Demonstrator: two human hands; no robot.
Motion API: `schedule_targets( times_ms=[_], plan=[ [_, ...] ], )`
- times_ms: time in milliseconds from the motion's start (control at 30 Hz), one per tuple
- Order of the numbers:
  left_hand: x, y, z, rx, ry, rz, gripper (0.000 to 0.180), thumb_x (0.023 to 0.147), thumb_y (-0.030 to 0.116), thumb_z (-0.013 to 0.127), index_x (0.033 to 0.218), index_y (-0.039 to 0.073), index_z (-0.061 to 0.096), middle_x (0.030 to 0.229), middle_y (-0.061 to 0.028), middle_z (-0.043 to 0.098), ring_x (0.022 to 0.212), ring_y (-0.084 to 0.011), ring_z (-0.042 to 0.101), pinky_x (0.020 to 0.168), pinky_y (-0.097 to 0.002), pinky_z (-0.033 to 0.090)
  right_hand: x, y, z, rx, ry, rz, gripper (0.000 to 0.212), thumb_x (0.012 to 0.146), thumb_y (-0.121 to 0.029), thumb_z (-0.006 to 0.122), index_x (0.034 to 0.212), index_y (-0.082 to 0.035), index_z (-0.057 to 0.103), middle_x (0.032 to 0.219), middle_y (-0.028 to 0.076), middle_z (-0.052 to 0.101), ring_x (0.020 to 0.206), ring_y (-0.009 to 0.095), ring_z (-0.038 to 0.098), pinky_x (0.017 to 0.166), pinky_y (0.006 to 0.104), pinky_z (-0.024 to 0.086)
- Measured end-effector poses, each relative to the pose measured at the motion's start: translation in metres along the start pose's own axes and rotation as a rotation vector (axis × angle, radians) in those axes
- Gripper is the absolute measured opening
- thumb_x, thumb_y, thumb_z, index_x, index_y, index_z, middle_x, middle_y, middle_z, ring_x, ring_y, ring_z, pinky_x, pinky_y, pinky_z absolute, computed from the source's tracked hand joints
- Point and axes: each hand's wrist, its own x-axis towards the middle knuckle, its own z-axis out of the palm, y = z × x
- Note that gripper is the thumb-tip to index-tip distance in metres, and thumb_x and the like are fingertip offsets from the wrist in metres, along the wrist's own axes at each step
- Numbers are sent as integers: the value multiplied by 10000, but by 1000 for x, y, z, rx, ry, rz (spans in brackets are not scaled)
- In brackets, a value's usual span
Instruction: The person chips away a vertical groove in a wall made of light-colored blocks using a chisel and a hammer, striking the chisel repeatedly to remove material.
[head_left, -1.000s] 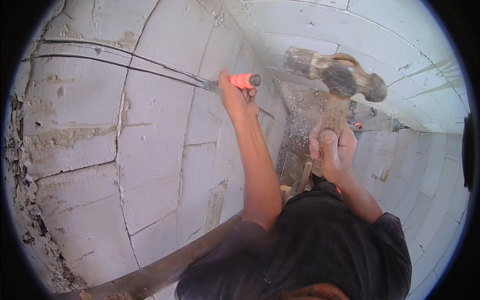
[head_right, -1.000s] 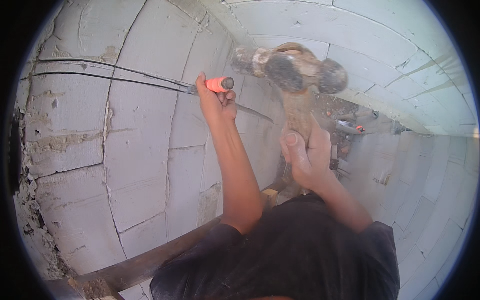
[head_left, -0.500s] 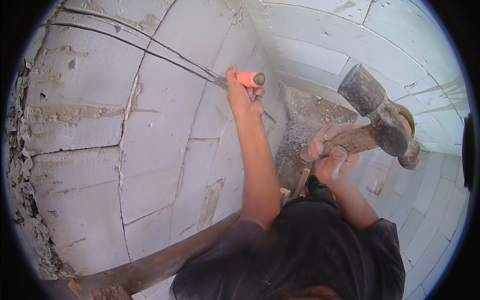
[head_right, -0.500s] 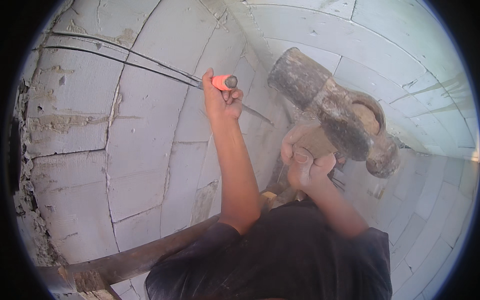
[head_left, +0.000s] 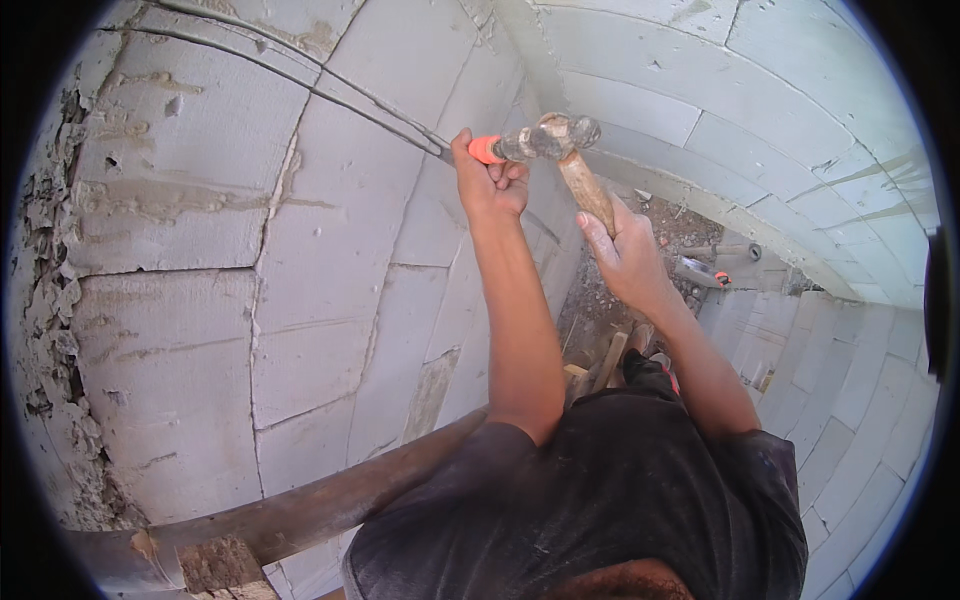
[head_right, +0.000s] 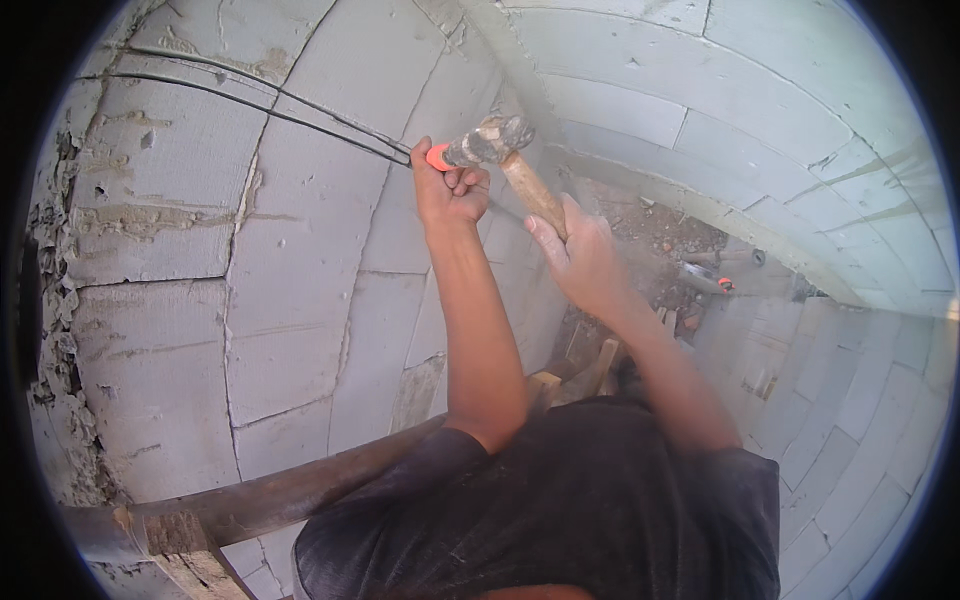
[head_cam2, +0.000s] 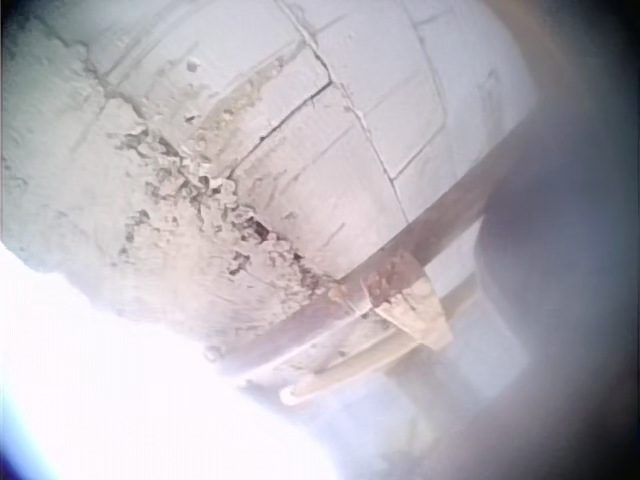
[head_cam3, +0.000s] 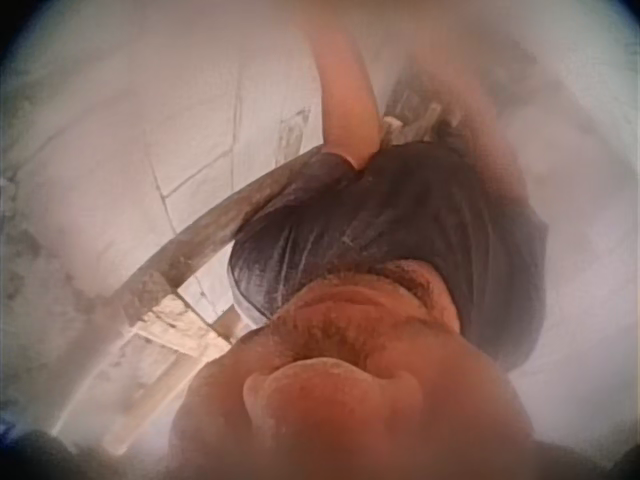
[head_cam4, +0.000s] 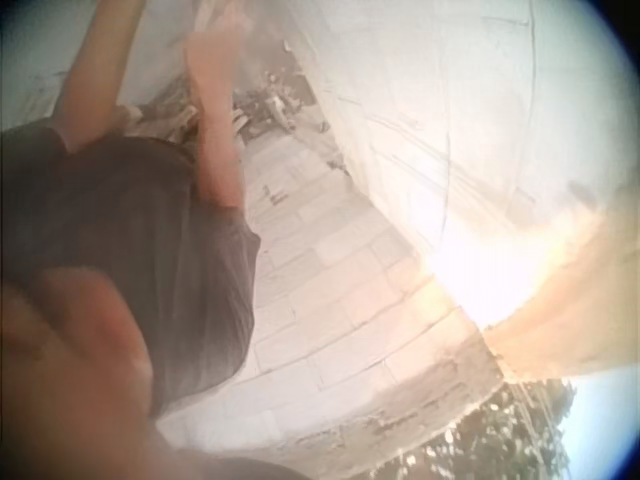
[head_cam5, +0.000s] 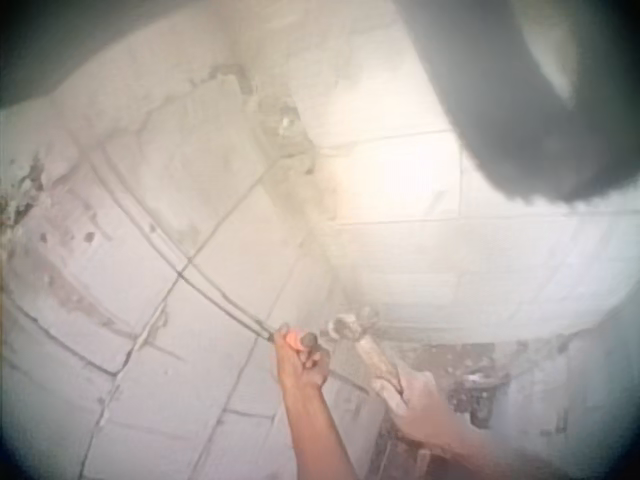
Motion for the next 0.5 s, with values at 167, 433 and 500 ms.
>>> schedule_targets(
  times_ms=[167,433,500],
  plan=[
    [3,-10,-10,-55,56,53,391,927,371,549,638,142,420,471,35,294,422,-96,255,428,-246,274,-17,-6,-32,610,-28,588,325,1000,-327,562,922,-12,535,614,-11,493,488,60,464,430,267,369],
    [-52,-87,34,246,-44,-64,276,936,381,530,868,121,468,599,1,428,468,-85,377,437,-276,325,-21,-3,-62,642,62,671,235,1025,-258,516,942,-39,507,600,-37,451,460,45,419,414,216,342],
    [-31,-67,18,192,-8,-3,298,934,382,530,795,128,458,558,14,398,447,-89,340,436,-271,310,-31,0,-65,659,67,730,228,1027,-247,511,944,-34,501,596,-37,450,456,46,421,411,221,342]
  ],
)
